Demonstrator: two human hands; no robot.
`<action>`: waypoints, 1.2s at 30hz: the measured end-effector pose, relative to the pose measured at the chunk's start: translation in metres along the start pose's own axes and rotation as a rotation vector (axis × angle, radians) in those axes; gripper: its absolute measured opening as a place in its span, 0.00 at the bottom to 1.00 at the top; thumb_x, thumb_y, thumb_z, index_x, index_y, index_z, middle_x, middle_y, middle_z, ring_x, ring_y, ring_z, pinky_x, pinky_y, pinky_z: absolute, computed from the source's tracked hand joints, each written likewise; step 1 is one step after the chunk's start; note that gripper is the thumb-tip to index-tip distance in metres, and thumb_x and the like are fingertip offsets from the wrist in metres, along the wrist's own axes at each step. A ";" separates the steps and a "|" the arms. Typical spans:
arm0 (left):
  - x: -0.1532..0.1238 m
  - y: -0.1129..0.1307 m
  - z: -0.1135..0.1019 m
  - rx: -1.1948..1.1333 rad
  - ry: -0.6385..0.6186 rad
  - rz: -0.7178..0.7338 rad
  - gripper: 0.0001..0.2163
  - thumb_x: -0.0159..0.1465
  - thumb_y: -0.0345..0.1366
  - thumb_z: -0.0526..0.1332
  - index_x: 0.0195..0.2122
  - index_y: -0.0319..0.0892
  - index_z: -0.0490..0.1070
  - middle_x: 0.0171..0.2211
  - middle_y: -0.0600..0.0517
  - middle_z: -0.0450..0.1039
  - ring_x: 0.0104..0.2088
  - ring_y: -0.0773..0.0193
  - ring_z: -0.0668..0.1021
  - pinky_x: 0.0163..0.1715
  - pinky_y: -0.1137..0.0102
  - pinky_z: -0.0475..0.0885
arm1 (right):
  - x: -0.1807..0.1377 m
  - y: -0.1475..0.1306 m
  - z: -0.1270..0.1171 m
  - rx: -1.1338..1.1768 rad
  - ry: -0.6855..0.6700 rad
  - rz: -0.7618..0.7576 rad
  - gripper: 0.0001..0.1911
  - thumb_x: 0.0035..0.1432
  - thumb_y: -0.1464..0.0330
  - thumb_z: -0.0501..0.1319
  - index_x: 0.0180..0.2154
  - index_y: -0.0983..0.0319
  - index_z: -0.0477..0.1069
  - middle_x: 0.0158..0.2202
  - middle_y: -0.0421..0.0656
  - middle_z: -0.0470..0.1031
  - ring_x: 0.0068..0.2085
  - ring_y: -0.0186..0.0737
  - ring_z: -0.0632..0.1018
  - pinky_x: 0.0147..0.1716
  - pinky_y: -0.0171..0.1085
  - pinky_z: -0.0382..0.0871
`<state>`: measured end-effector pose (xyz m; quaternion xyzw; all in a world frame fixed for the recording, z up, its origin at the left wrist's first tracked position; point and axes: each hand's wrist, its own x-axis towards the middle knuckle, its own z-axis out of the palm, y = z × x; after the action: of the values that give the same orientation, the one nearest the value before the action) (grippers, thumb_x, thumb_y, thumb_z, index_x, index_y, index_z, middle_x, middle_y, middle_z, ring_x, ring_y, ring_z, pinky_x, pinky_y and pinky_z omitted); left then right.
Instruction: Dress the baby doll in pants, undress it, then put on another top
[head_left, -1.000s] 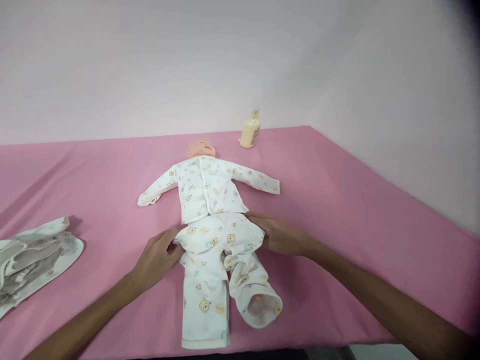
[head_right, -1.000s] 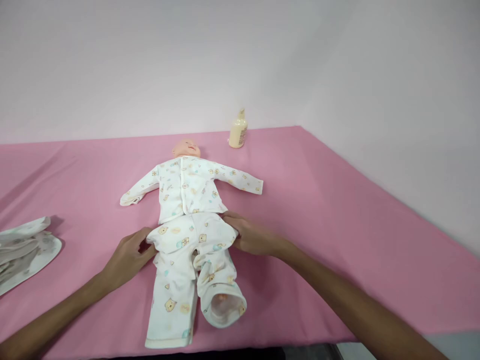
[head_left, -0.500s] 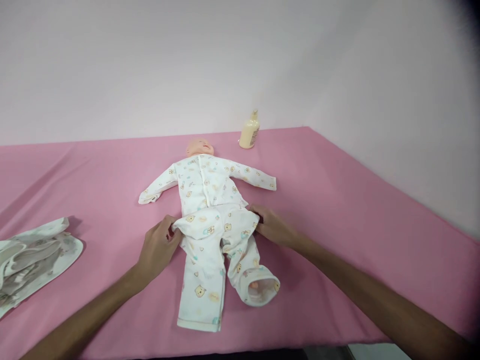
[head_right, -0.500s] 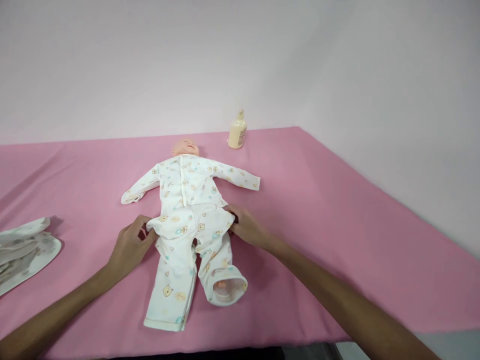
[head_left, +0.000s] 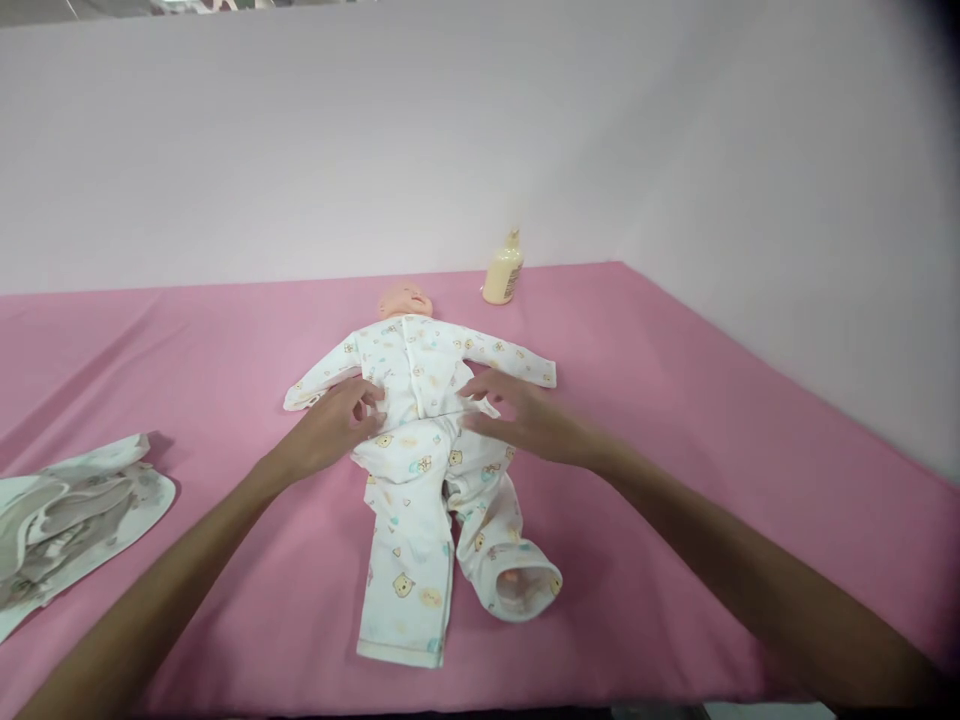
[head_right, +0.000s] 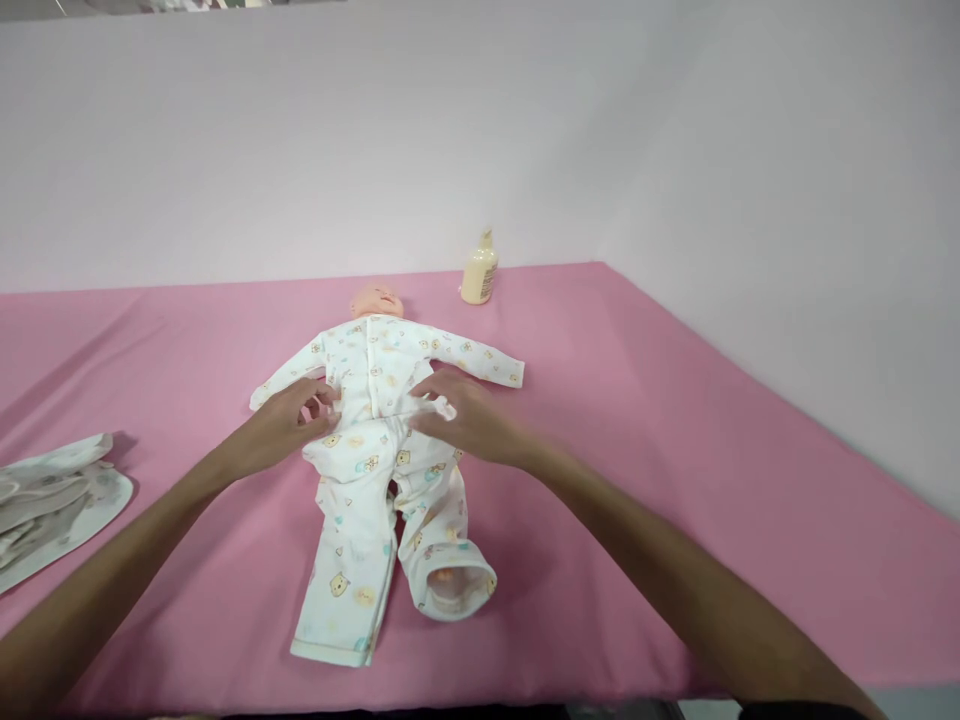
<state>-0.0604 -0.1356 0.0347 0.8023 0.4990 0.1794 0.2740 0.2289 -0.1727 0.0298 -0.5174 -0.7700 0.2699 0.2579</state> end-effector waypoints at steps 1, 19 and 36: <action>0.004 0.003 -0.003 0.020 -0.061 0.040 0.14 0.63 0.44 0.55 0.45 0.43 0.68 0.44 0.48 0.69 0.38 0.62 0.73 0.34 0.68 0.70 | 0.008 -0.004 0.004 -0.041 -0.061 -0.038 0.18 0.58 0.58 0.61 0.46 0.60 0.71 0.47 0.47 0.73 0.47 0.45 0.73 0.44 0.42 0.67; 0.000 0.016 0.017 0.752 -0.048 0.329 0.10 0.70 0.31 0.44 0.45 0.40 0.63 0.37 0.47 0.68 0.35 0.59 0.74 0.27 0.69 0.61 | 0.023 -0.022 0.030 -0.355 -0.031 -0.196 0.06 0.55 0.72 0.56 0.29 0.60 0.57 0.26 0.37 0.65 0.30 0.34 0.63 0.31 0.35 0.51; 0.006 0.023 0.006 0.727 0.195 0.060 0.09 0.66 0.27 0.44 0.40 0.41 0.62 0.26 0.50 0.71 0.25 0.60 0.74 0.23 0.68 0.54 | 0.031 -0.059 0.050 -0.564 -0.096 -0.239 0.09 0.67 0.67 0.51 0.35 0.63 0.66 0.35 0.47 0.73 0.35 0.42 0.71 0.36 0.40 0.59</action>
<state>-0.0384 -0.1397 0.0445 0.8407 0.5300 0.0741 -0.0830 0.1460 -0.1696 0.0379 -0.4612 -0.8811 0.0374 0.0972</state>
